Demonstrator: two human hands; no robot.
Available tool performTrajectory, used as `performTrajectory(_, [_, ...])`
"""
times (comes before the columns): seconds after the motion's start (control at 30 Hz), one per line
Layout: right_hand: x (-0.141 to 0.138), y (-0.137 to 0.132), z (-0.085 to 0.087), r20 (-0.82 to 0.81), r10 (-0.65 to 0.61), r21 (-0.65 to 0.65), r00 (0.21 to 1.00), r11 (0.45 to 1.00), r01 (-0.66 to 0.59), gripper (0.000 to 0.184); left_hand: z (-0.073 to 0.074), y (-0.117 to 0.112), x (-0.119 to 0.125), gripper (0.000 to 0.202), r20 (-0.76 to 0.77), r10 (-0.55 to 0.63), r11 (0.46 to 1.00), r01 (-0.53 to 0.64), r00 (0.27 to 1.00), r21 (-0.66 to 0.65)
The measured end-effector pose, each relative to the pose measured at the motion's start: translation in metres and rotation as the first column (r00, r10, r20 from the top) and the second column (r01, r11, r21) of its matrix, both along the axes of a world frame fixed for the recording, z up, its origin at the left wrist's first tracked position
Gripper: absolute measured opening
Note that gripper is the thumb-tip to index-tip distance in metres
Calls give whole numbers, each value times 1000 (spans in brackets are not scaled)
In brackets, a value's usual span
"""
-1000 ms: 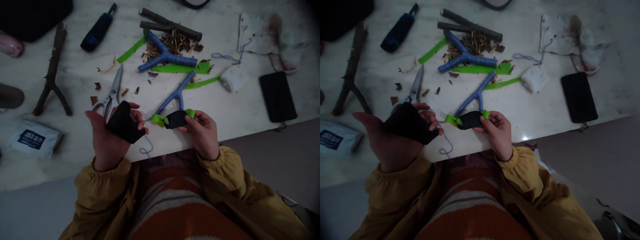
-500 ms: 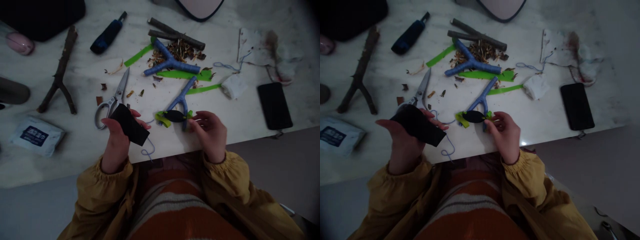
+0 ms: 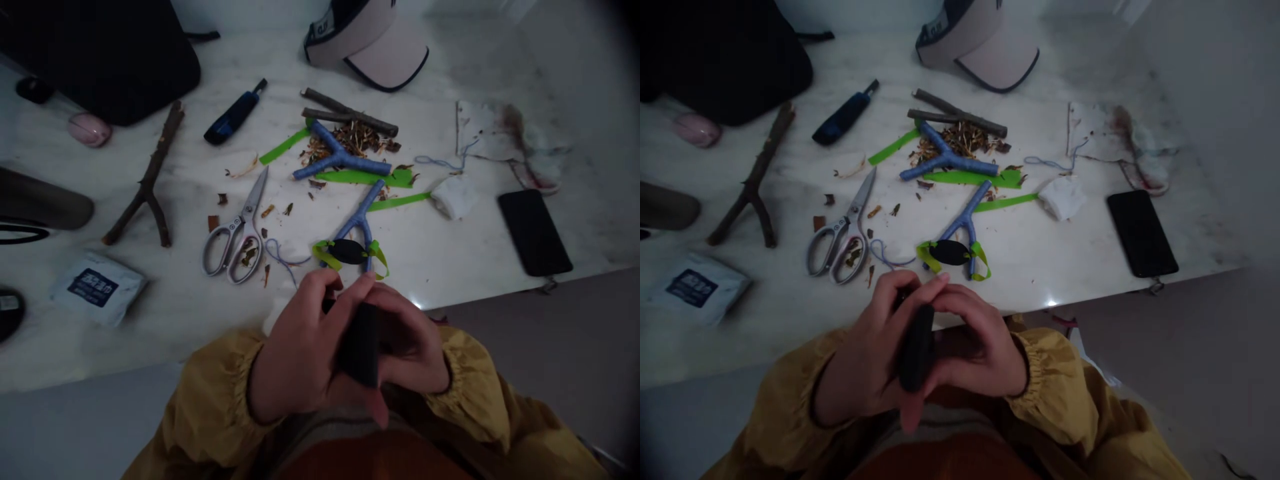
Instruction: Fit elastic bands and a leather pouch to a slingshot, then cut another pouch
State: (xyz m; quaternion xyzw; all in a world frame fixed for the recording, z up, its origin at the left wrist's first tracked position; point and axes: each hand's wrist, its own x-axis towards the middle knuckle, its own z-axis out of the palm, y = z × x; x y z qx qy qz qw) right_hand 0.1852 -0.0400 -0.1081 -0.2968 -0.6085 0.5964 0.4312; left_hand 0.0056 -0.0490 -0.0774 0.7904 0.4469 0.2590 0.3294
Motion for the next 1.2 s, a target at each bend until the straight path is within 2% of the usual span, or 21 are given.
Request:
performTrajectory(0.07, [1,-5,-4,-60,22,-108,998,994,-29,64,-4,-5,0,86,17,-35,999,35,999,-21])
performTrajectory(0.13, [-1,-8,-7,-91,32,-132,995,990,-44,65,-6,-8,-1,84,25,-37,999,38,999,-32])
performTrajectory(0.2, [-5,-9,-11,-69,24,-29,997,999,-26,66,-7,-10,-3,84,37,-30,998,32,999,-48])
performTrajectory(0.3, [-9,-7,-13,-62,-66,155,996,985,75,68,-6,-11,-9,81,85,-66,997,70,994,-43])
performTrajectory(0.37, [-10,-8,-12,-83,-90,154,992,983,102,58,-7,-11,-12,72,116,-91,996,89,989,17])
performTrajectory(0.43, [-11,-11,-10,-65,-68,69,996,995,72,40,-8,-11,-15,55,108,-80,993,69,991,100])
performTrajectory(0.5, [-12,-14,-8,-22,-72,-14,997,997,72,30,-9,-12,-16,41,83,-48,986,34,995,163])
performTrajectory(0.6, [-13,-18,-6,-29,-91,-169,995,982,85,28,-9,-14,-17,35,57,-8,982,-3,998,188])
performTrajectory(0.7, [-13,-17,-7,-119,-11,-371,993,928,-34,28,-8,-13,-17,28,28,-9,980,3,1000,198])
performTrajectory(0.77, [-12,-16,-9,-129,22,-446,991,892,-78,31,-8,-13,-15,26,32,8,979,-15,999,205])
performTrajectory(0.87, [-12,-12,-12,-143,44,-480,989,871,-108,42,-7,-12,-13,20,47,114,973,-121,992,198])
performTrajectory(0.97, [-14,-9,-15,-153,73,-531,985,835,-145,55,-7,-12,-16,14,76,255,956,-264,964,131])
performTrajectory(1.07, [-17,-9,-16,-120,39,-599,992,794,-103,43,-8,-11,-25,15,99,438,891,-447,893,82])
performTrajectory(1.13, [-18,-10,-17,-53,-41,-561,998,828,4,35,-10,-11,-29,15,97,506,859,-511,857,35])
performTrajectory(1.2, [-17,-10,-18,62,-125,-401,990,905,139,36,-14,-9,-31,12,102,539,842,-537,836,-48])
